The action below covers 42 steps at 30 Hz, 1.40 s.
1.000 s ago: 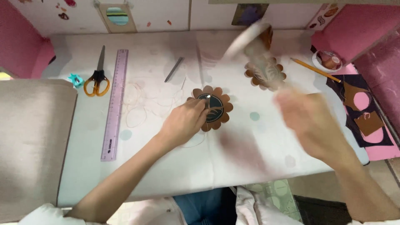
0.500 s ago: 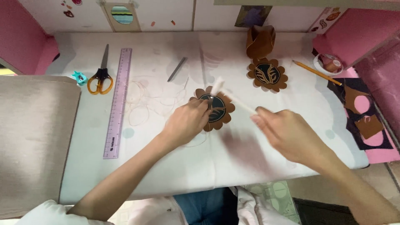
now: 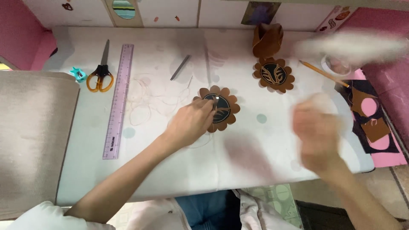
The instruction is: Using a mallet and a hollow punch tool to create decorative holes in leather flower cutouts on a workbench.
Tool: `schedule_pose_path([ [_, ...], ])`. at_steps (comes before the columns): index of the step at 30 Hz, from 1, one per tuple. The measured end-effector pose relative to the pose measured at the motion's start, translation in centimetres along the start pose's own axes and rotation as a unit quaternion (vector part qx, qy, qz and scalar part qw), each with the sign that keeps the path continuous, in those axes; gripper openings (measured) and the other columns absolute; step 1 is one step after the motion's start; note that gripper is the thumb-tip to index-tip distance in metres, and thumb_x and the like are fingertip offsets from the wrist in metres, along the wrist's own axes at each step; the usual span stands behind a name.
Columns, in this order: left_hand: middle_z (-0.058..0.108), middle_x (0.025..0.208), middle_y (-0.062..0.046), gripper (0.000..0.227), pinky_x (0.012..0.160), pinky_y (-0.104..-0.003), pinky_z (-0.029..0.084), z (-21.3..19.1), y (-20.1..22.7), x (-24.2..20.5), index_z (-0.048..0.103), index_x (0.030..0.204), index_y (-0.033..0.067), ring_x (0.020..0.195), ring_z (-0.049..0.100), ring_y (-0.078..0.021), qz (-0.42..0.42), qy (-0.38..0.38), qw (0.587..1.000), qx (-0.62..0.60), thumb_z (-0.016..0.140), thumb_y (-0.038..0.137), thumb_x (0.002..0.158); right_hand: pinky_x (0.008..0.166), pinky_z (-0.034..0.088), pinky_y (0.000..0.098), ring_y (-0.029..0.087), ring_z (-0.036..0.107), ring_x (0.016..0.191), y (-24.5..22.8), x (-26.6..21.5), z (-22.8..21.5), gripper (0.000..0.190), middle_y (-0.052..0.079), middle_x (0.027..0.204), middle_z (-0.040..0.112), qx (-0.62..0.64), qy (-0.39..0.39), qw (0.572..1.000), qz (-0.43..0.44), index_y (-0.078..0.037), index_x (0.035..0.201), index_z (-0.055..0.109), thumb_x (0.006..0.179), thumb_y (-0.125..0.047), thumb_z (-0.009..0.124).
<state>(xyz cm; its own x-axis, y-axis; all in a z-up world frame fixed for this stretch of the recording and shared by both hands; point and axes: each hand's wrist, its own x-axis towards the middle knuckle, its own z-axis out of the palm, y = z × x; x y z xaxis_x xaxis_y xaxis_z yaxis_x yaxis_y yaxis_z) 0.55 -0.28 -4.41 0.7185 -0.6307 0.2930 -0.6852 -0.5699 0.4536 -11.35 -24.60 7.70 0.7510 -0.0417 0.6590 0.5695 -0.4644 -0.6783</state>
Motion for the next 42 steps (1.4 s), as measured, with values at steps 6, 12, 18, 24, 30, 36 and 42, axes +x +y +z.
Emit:
schedule_pose_path([
  [6, 0.066, 0.095, -0.011, 0.015, 0.051, -0.046, 0.051, -0.1, 0.1, -0.2, 0.054, 0.107, 0.0052, 0.082, 0.059, -0.0326, 0.001, 0.000, 1.000, 0.006, 0.048, 0.018, 0.104, 0.066, 0.036, 0.0437, 0.025, 0.048, 0.057, 2.1, -0.3, -2.6, 0.020, 0.006, 0.070, 0.052, -0.275, -0.271, 0.916, 0.106, -0.010, 0.087, 0.058, 0.084, 0.001, 0.042],
  [12, 0.067, 0.101, -0.014, 0.022, 0.050, -0.050, 0.050, -0.1, 0.0, -0.1, 0.054, 0.119, 0.0034, 0.082, 0.060, -0.0359, 0.014, 0.009, 1.000, 0.006, 0.047, 0.017, 0.103, 0.064, 0.046, 0.0481, 0.040, 0.060, 0.058, -0.8, 2.4, -1.0, 0.040, 0.012, 0.060, 0.059, -0.449, -0.472, 0.705, 0.279, -0.015, 0.092, 0.047, 0.109, -0.048, 0.033],
  [18, 0.067, 0.092, -0.013, 0.022, 0.052, -0.046, 0.050, 0.3, -0.3, -0.1, 0.057, 0.119, 0.0017, 0.079, 0.061, -0.0324, 0.034, 0.033, 0.999, 0.014, 0.050, 0.013, 0.102, 0.087, 0.037, 0.0223, 0.006, 0.042, 0.089, 6.8, -0.6, -5.1, 0.048, -0.008, 0.105, 0.041, -0.886, -0.058, 0.453, -0.079, -0.007, 0.161, 0.046, 0.121, -0.023, 0.025],
  [24, 0.066, 0.099, -0.015, 0.025, 0.054, -0.050, 0.051, -0.2, 0.3, -0.1, 0.056, 0.119, 0.0014, 0.084, 0.060, -0.0362, 0.001, -0.005, 1.000, -0.002, 0.046, 0.017, 0.102, 0.049, 0.032, 0.0275, 0.007, 0.038, 0.059, 3.2, 1.0, -5.0, 0.017, -0.004, 0.073, 0.044, -0.072, -0.243, 0.951, 0.178, -0.009, 0.083, 0.052, 0.099, -0.007, 0.055],
  [30, 0.067, 0.101, -0.012, 0.020, 0.052, -0.047, 0.050, 0.5, -0.5, -0.1, 0.055, 0.115, 0.0028, 0.082, 0.060, -0.0338, 0.031, 0.024, 0.999, 0.012, 0.045, 0.015, 0.102, 0.066, 0.043, 0.0410, 0.034, 0.056, 0.057, -2.6, 2.4, -0.7, 0.048, 0.010, 0.057, 0.060, -0.418, -0.493, 0.721, 0.251, -0.012, 0.077, 0.052, 0.109, -0.046, 0.039],
  [36, 0.065, 0.095, -0.010, 0.016, 0.053, -0.048, 0.050, -0.5, 0.2, -0.2, 0.055, 0.108, 0.0043, 0.081, 0.058, -0.0316, -0.008, -0.003, 1.000, -0.012, 0.044, 0.014, 0.102, 0.055, 0.035, 0.0273, 0.011, 0.041, 0.062, 2.6, -0.7, -0.7, 0.016, 0.000, 0.074, 0.049, -0.089, -0.167, 0.970, 0.152, -0.006, 0.079, 0.057, 0.081, 0.004, 0.045],
  [42, 0.073, 0.098, -0.020, 0.030, 0.073, -0.029, 0.060, -1.2, 0.5, -0.2, 0.069, 0.116, -0.0042, 0.090, 0.074, -0.0269, 0.053, 0.035, 0.997, 0.041, 0.052, 0.017, 0.103, 0.039, 0.038, 0.0322, 0.015, 0.041, 0.044, 0.2, 1.3, 0.3, 0.040, 0.004, 0.044, 0.039, -0.117, -0.263, 0.928, 0.234, -0.008, 0.071, 0.050, 0.106, -0.029, 0.051],
])
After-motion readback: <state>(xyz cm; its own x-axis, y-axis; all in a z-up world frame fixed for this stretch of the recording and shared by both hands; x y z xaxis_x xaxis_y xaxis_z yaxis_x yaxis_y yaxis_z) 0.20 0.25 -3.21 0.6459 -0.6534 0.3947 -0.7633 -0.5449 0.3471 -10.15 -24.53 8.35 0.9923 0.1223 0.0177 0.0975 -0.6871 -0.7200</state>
